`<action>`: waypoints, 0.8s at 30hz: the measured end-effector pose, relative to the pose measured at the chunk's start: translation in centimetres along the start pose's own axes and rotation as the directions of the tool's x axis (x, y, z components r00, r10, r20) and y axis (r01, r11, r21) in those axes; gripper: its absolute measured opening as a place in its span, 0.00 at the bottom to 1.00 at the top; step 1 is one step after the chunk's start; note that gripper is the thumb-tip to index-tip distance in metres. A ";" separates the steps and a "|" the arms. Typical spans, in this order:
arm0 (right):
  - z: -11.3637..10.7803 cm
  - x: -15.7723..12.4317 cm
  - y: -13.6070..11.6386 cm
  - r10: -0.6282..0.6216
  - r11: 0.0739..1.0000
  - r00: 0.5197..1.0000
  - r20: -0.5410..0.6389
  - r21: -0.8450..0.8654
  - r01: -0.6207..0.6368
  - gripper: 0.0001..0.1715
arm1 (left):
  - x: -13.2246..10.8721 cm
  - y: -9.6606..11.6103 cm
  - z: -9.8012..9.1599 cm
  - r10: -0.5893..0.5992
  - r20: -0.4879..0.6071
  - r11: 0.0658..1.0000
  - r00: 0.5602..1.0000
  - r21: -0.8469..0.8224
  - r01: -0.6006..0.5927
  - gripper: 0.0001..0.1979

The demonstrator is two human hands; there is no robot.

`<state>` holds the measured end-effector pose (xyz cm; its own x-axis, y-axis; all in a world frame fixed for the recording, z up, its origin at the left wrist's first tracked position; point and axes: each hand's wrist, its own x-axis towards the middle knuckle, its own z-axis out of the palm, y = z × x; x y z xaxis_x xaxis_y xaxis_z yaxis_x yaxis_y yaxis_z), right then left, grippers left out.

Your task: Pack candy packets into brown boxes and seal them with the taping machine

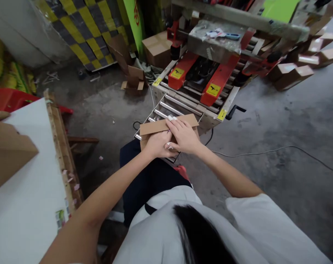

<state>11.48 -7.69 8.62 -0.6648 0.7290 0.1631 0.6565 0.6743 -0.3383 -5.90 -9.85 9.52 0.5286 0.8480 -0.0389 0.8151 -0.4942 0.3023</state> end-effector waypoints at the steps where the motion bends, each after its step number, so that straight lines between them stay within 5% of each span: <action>1: 0.1 -0.1 0.2 -0.001 1.000 1.000 -0.003 0.013 0.001 0.60 | -0.2 0.0 0.2 0.013 -0.043 1.000 0.999 0.010 -0.013 0.35; 6: -0.2 0.0 0.7 -0.034 0.999 0.999 -0.035 0.017 0.034 0.57 | -3.3 0.2 1.9 0.112 -0.357 0.994 0.927 0.052 -0.100 0.32; 9: 0.3 -0.2 0.4 -0.054 0.998 0.998 -0.030 -0.040 0.053 0.52 | -5.3 -0.2 1.5 0.055 -0.486 0.996 0.872 0.083 -0.016 0.38; 11: 0.6 -0.1 0.1 -0.058 0.995 0.998 -0.013 -0.077 0.056 0.54 | -5.5 -1.0 0.1 0.005 -0.444 0.991 0.896 0.119 0.054 0.53; 14: 0.8 0.2 -0.3 -0.031 0.993 0.999 0.014 -0.110 0.032 0.57 | -3.9 -2.8 -2.5 0.002 -0.161 0.983 0.987 0.182 0.027 0.72; 18: 0.2 0.1 -0.4 -0.029 0.996 1.000 0.003 -0.087 0.030 0.57 | -1.0 -4.9 -4.1 0.035 0.136 0.985 0.990 0.165 -0.058 0.75; 21: 0.6 -0.9 -0.7 0.006 0.999 0.993 -0.116 -0.039 -0.011 0.53 | -0.6 -5.1 -3.9 0.074 0.092 0.989 0.993 0.121 -0.085 0.67; 24: 2.4 -2.3 -1.2 0.262 0.964 0.916 -0.305 0.036 -0.264 0.48 | -1.4 -3.5 -3.3 -0.029 -0.003 0.996 1.000 0.081 0.029 0.64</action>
<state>11.34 -10.49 6.43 -0.3280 0.8802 0.3430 0.7952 0.4532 -0.4029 -10.27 -8.73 11.66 0.5040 0.8625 -0.0449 0.8467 -0.4832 0.2228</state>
